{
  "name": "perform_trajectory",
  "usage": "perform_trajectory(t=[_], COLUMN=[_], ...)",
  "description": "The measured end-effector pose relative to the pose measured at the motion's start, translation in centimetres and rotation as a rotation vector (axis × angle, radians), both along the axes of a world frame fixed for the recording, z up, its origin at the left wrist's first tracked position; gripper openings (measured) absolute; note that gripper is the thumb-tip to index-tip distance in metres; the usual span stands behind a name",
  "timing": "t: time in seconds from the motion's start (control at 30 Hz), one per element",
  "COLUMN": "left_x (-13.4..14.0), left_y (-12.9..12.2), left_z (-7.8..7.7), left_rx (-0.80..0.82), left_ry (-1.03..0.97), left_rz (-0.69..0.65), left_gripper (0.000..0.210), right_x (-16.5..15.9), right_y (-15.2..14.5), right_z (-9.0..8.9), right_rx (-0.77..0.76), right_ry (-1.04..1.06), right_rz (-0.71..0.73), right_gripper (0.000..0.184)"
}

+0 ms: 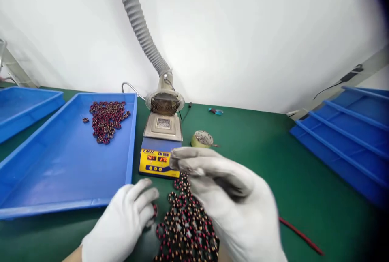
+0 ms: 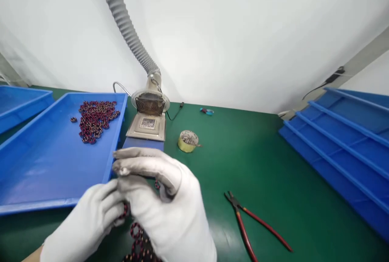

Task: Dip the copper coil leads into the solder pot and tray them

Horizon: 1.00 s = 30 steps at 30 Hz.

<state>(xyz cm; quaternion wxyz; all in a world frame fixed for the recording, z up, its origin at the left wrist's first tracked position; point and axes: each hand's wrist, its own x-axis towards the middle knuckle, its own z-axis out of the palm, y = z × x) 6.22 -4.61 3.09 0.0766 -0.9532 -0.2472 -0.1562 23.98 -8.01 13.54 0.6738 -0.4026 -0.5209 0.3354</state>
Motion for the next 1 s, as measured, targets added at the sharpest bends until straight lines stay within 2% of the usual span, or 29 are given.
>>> perform_trajectory(t=[0.07,0.13,0.23,0.33,0.4,0.47,0.5,0.57,0.67,0.77,0.83,0.9,1.0], left_x=[0.7,1.6,3.1,3.9,3.8,3.2,2.9,2.2,1.5,1.0,0.8,0.7,0.7], left_y=[1.3,2.3,3.2,3.4,3.5,3.7,3.9,4.3,4.6,4.4,4.2,4.0,3.7], left_z=[3.0,5.6,7.4,7.2,6.6,6.0,5.8,5.4,5.4,6.1,6.6,7.0,7.4], left_rx=[0.213,0.338,0.443,0.436,0.316,0.121,0.019,-0.128,-0.206,-0.217,-0.177,-0.066,0.117], left_ry=[-0.246,-0.417,-0.545,-0.674,-0.764,-0.767,-0.755,-0.772,-0.864,-0.809,-0.74,-0.679,-0.628], left_rz=[0.068,0.121,0.135,0.077,0.117,0.161,0.153,0.062,-0.06,-0.132,-0.166,-0.178,-0.147], left_gripper=[0.011,0.012,0.017,0.018,0.036,0.056,0.056,0.041,0.025,0.024,0.022,0.021,0.023], right_x=[0.1,-0.4,-1.4,-1.6,-1.2,-0.8,-0.8,-1.0,-1.8,-2.3,-2.4,-2.5,-2.6], right_y=[1.1,2.3,3.7,5.0,5.6,5.8,5.8,5.5,4.9,4.7,4.7,4.7,4.5], right_z=[-0.9,-1.6,-2.6,-4.1,-5.0,-5.5,-5.6,-5.4,-4.5,-4.0,-4.1,-4.5,-4.8], right_rx=[-0.053,-0.138,-0.198,-0.123,-0.08,-0.063,-0.062,-0.072,-0.054,0.032,0.059,0.071,0.115], right_ry=[-0.056,0.028,0.341,0.54,0.531,0.461,0.422,0.368,0.287,0.191,0.17,0.167,0.299], right_rz=[-0.062,-0.017,0.113,0.082,0.036,0.037,0.062,0.112,0.174,0.228,0.229,0.186,0.093], right_gripper=[0.015,0.013,0.019,0.023,0.024,0.022,0.021,0.019,0.019,0.025,0.021,0.012,0.013])
